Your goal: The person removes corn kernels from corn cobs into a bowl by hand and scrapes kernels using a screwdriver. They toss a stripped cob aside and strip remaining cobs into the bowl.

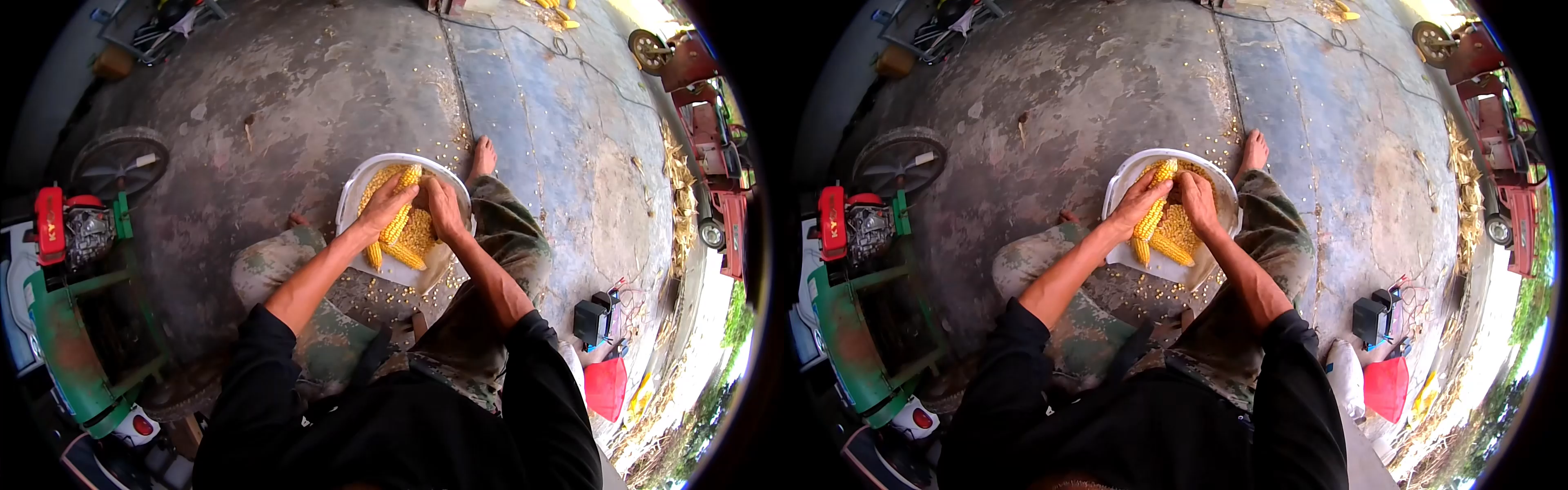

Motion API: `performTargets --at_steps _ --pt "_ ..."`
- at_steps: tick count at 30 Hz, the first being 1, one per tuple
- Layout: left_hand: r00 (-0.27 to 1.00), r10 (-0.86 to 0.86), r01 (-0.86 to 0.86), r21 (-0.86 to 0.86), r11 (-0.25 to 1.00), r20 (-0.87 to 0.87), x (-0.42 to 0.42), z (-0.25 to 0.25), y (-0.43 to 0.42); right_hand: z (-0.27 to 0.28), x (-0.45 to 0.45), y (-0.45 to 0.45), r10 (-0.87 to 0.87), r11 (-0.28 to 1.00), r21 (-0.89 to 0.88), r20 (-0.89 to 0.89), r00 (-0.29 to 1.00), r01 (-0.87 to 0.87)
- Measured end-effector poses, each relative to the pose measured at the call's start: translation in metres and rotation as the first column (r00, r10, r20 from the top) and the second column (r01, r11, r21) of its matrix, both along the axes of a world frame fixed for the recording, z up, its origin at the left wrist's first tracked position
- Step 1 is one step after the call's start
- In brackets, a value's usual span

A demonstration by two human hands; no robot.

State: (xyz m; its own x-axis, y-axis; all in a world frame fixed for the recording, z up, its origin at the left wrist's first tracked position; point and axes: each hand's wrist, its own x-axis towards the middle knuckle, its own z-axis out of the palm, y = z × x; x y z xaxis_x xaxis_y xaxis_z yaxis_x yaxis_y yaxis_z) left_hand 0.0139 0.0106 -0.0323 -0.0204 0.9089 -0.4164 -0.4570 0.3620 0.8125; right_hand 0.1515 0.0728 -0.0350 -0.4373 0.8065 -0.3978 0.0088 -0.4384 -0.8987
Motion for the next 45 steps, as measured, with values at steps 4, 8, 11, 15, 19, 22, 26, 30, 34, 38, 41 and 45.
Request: performTargets --at_steps 4,8,11,15,19,22,26,30,34,38,41,45 --pt "0.998 -0.010 0.010 0.005 1.000 -0.069 -0.002 -0.007 -0.004 0.030 -0.001 0.001 0.119 0.991 0.049 0.083 0.989 -0.123" --pt "0.994 0.030 -0.030 0.002 1.000 -0.105 -0.003 -0.012 -0.007 0.011 0.001 0.003 0.155 0.988 0.024 -0.012 0.988 -0.155" --pt "0.995 0.031 -0.033 -0.012 0.999 -0.098 -0.001 -0.016 -0.008 0.009 0.003 0.002 0.213 0.973 0.084 0.020 0.977 -0.214" --pt "0.995 -0.020 0.015 -0.055 0.998 -0.101 0.000 -0.003 -0.006 0.004 0.003 -0.002 0.144 0.989 0.034 0.020 0.989 -0.144" --pt "0.999 -0.015 0.018 -0.062 0.998 0.047 -0.001 -0.003 0.001 0.012 -0.002 0.002 0.017 1.000 -0.022 0.143 0.990 -0.014" --pt "0.997 0.036 -0.033 0.040 0.999 -0.070 0.001 -0.005 0.000 0.010 -0.001 0.001 0.010 1.000 0.016 0.127 0.992 -0.012" --pt "0.997 -0.043 0.041 -0.037 0.998 -0.066 -0.002 -0.002 -0.004 0.009 0.000 -0.001 0.033 0.993 -0.107 -0.076 0.997 -0.042" --pt "0.991 -0.003 0.005 0.010 1.000 -0.137 0.001 -0.017 -0.007 0.001 0.001 -0.001 0.058 0.998 -0.006 0.000 0.998 -0.058" --pt "0.990 0.008 -0.001 0.048 0.999 -0.141 0.001 -0.024 -0.009 -0.010 0.002 -0.002 0.093 0.993 0.073 0.058 0.994 -0.097" --pt "0.987 -0.035 0.034 -0.009 0.999 -0.159 0.000 -0.009 -0.007 -0.001 0.001 -0.005 0.079 0.989 0.116 0.066 0.995 -0.086" --pt "0.998 -0.036 0.033 -0.060 0.998 -0.051 -0.001 0.019 -0.001 -0.032 0.003 0.000 -0.046 0.999 0.026 -0.022 0.999 0.046" --pt "0.997 -0.039 0.031 -0.129 0.991 -0.065 -0.003 0.010 -0.001 0.023 -0.004 0.000 0.004 0.988 -0.151 -0.048 0.999 -0.011"
